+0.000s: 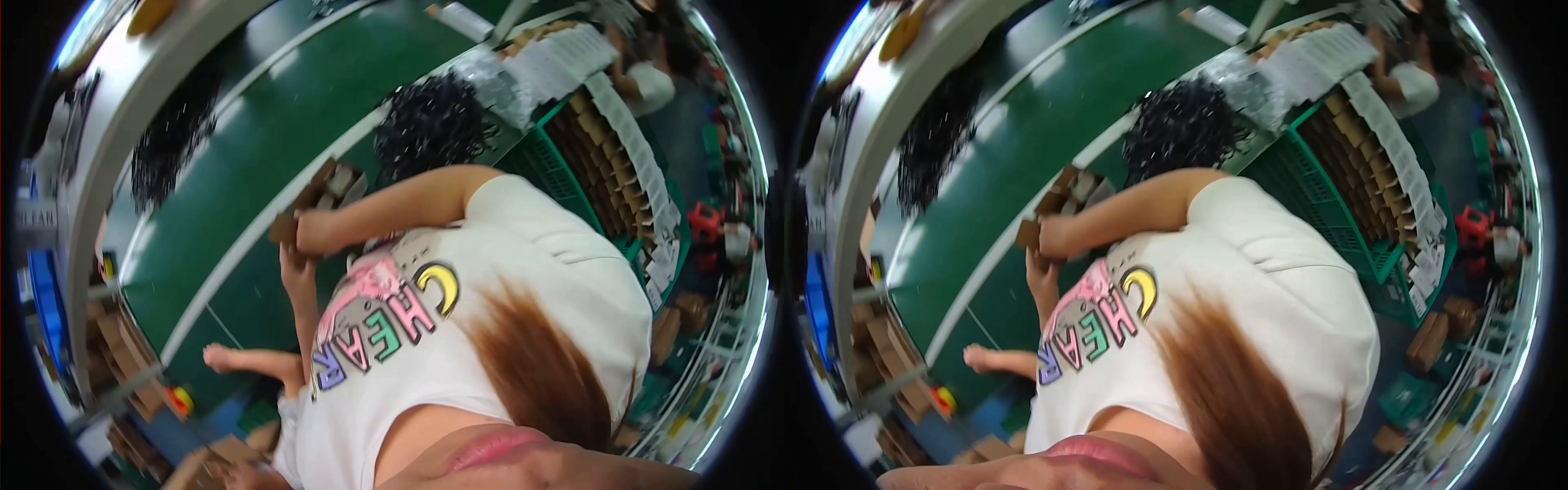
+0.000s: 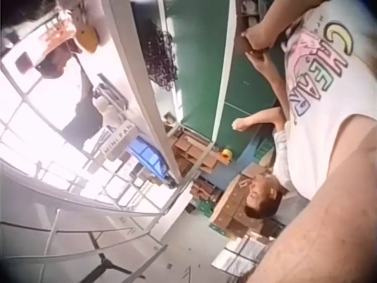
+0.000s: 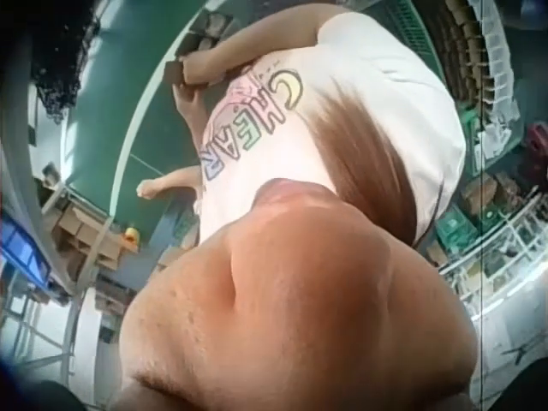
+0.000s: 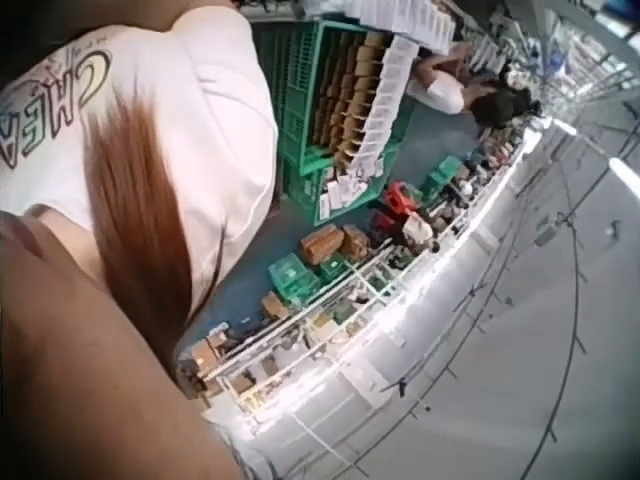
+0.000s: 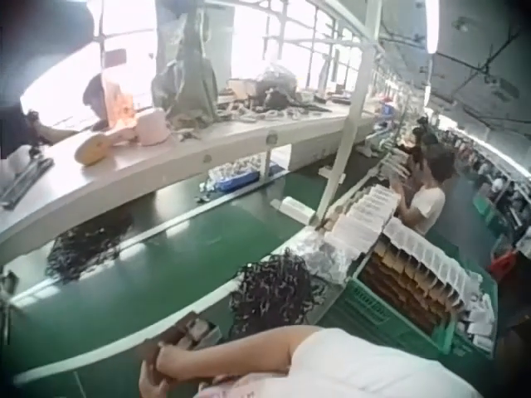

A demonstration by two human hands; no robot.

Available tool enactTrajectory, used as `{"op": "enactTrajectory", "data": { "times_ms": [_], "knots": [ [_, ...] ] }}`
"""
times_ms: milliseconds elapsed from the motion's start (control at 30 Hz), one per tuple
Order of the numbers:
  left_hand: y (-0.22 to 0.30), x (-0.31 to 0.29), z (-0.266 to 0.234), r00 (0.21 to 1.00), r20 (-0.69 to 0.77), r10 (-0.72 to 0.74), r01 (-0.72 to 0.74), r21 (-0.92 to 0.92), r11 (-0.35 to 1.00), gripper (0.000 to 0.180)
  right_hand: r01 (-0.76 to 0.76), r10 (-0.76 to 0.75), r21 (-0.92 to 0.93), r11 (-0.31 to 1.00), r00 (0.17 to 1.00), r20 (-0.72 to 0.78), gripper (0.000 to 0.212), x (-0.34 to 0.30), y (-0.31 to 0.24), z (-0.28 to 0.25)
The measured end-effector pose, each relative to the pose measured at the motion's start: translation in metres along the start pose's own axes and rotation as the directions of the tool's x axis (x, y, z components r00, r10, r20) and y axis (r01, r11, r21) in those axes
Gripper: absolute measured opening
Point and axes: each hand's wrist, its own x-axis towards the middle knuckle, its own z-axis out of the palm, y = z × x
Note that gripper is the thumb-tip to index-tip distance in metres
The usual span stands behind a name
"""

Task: Packaging small product units into individual boxes and then loading those boxes into larger cardboard trays on a production line.

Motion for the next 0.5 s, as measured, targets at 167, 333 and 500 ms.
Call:
{"op": "enactTrajectory", "data": {
  "times_ms": [167, 333, 500],
  "knots": [
    [-0.008, -0.004, 0.045, 0.999, -0.007, 0.039, -0.034, 0.312, 0.949, 0.058, 0.089, -0.081, -0.148, 0.985, 0.995, 0.056, 0.012, -0.061, 0.018, -0.014],
    [-0.009, 0.001, 0.064, 0.997, -0.038, 0.067, -0.051, 0.318, 0.947, 0.069, -0.028, 0.032, 0.092, 0.995, 0.999, -0.04, 0.016, -0.091, 0.03, -0.04],
    [-0.012, -0.006, 0.071, 0.993, -0.11, 0.036, -0.025, 0.1, 0.995, 0.066, -0.214, 0.367, 0.413, 0.885, 0.867, -0.337, 0.028, -0.176, 0.018, -0.042]
  ]
}}
